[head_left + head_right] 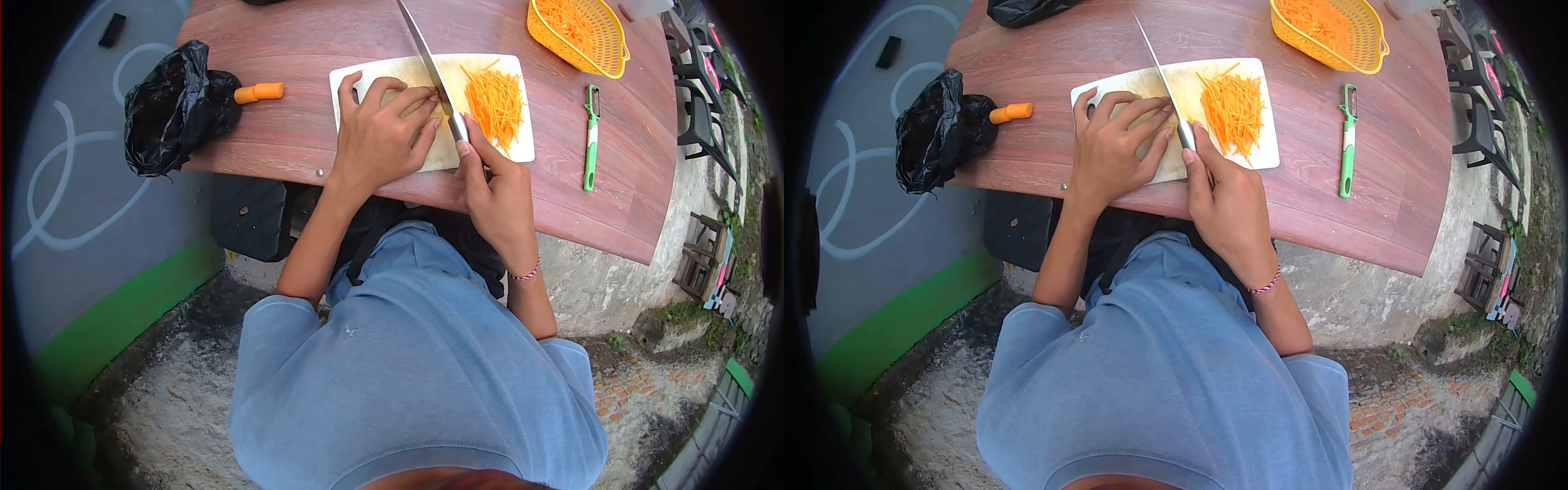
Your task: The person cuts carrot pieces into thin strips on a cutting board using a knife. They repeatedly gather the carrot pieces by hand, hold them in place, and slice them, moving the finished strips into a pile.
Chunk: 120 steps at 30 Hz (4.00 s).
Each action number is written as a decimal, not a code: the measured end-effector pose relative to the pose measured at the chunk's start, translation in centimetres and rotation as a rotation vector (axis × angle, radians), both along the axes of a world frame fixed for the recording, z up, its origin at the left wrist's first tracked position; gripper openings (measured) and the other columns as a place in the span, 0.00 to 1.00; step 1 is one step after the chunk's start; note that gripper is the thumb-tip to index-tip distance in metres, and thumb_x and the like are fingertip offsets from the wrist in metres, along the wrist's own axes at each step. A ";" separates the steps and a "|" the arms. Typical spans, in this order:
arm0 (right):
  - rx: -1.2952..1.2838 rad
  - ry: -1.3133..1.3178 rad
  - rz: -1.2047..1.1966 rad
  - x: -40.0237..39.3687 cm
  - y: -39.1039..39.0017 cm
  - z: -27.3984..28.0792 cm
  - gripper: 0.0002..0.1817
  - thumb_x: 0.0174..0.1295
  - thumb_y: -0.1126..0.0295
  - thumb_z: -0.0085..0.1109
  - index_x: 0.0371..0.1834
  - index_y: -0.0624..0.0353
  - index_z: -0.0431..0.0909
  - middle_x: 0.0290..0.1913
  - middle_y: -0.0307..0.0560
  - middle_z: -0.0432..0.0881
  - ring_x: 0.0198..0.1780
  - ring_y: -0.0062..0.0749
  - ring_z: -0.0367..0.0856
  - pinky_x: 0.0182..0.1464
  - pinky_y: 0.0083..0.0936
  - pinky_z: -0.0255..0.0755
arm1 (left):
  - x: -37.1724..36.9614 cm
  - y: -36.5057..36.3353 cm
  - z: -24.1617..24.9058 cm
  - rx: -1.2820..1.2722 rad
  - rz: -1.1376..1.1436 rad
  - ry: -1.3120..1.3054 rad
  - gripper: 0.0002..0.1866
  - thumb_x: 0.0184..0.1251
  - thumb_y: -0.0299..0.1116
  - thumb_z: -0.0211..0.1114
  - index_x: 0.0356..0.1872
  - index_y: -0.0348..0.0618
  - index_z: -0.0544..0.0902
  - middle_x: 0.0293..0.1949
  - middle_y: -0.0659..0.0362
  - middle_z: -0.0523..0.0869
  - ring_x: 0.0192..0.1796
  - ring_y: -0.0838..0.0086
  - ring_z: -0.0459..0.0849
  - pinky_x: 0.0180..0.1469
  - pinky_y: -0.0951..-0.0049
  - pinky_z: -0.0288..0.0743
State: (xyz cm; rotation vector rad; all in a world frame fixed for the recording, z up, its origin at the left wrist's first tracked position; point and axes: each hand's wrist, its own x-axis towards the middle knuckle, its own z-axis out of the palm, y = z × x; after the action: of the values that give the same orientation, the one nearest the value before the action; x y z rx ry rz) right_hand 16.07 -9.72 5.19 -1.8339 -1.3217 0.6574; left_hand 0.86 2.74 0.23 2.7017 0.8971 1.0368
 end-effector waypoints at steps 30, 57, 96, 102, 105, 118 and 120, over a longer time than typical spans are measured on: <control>-0.146 0.240 -0.088 1.2 -2.9 0.5 0.22 0.78 0.67 0.64 0.71 0.63 0.83 0.30 0.67 0.83 0.24 0.36 0.78 0.35 0.34 0.75 | -1.1 0.0 0.9 0.028 0.017 -0.290 0.09 0.63 0.26 0.76 0.44 0.42 0.91 0.48 0.59 0.93 0.52 0.60 0.87 0.60 0.58 0.76; 0.275 -0.357 -0.036 2.8 -4.7 1.3 0.18 0.63 0.66 0.78 0.56 0.58 0.92 0.37 0.49 0.93 0.33 0.43 0.91 0.35 0.36 0.82 | 4.0 -0.1 4.2 0.108 -0.314 0.174 0.33 0.81 0.65 0.56 0.72 0.54 0.85 0.71 0.61 0.86 0.78 0.62 0.77 0.80 0.23 0.41; -0.131 0.377 0.019 2.3 -5.8 -0.4 0.23 0.78 0.67 0.68 0.71 0.66 0.84 0.33 0.46 0.90 0.27 0.22 0.85 0.34 0.25 0.80 | -5.4 3.8 3.7 -0.279 -0.062 0.177 0.08 0.72 0.32 0.72 0.45 0.42 0.84 0.44 0.55 0.86 0.52 0.60 0.82 0.61 0.59 0.70; -0.157 0.470 -0.003 2.6 -5.6 0.2 0.23 0.78 0.69 0.68 0.72 0.67 0.83 0.36 0.43 0.91 0.28 0.18 0.84 0.33 0.23 0.79 | -3.4 3.9 3.8 -0.414 -0.223 -0.050 0.08 0.67 0.22 0.74 0.45 0.39 0.87 0.43 0.53 0.89 0.51 0.58 0.86 0.60 0.56 0.76; -0.157 0.461 -0.005 2.8 -5.7 0.0 0.24 0.78 0.69 0.68 0.73 0.67 0.82 0.36 0.43 0.90 0.28 0.18 0.83 0.33 0.23 0.78 | -2.6 4.5 4.0 -0.241 -0.325 0.033 0.11 0.63 0.19 0.73 0.45 0.40 0.90 0.45 0.53 0.90 0.55 0.58 0.87 0.63 0.56 0.77; -0.236 0.629 0.027 4.7 -4.7 1.0 0.27 0.79 0.71 0.66 0.80 0.62 0.76 0.38 0.42 0.89 0.29 0.17 0.81 0.32 0.20 0.78 | -1.2 4.3 2.7 -0.137 -0.307 0.030 0.16 0.58 0.19 0.73 0.45 0.49 0.96 0.52 0.63 0.94 0.57 0.63 0.87 0.70 0.54 0.70; -0.244 0.627 0.055 5.2 -4.3 1.0 0.28 0.79 0.71 0.66 0.81 0.61 0.75 0.38 0.42 0.89 0.29 0.17 0.81 0.32 0.20 0.78 | -1.3 3.7 3.3 -0.147 -0.214 0.058 0.12 0.61 0.25 0.75 0.44 0.50 0.97 0.51 0.64 0.95 0.58 0.65 0.86 0.73 0.53 0.68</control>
State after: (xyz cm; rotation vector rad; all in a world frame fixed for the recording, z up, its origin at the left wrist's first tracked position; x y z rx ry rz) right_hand 21.24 -14.06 6.18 -1.5762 -0.8979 1.3406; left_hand -0.47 6.46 3.54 2.6443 0.6456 0.8203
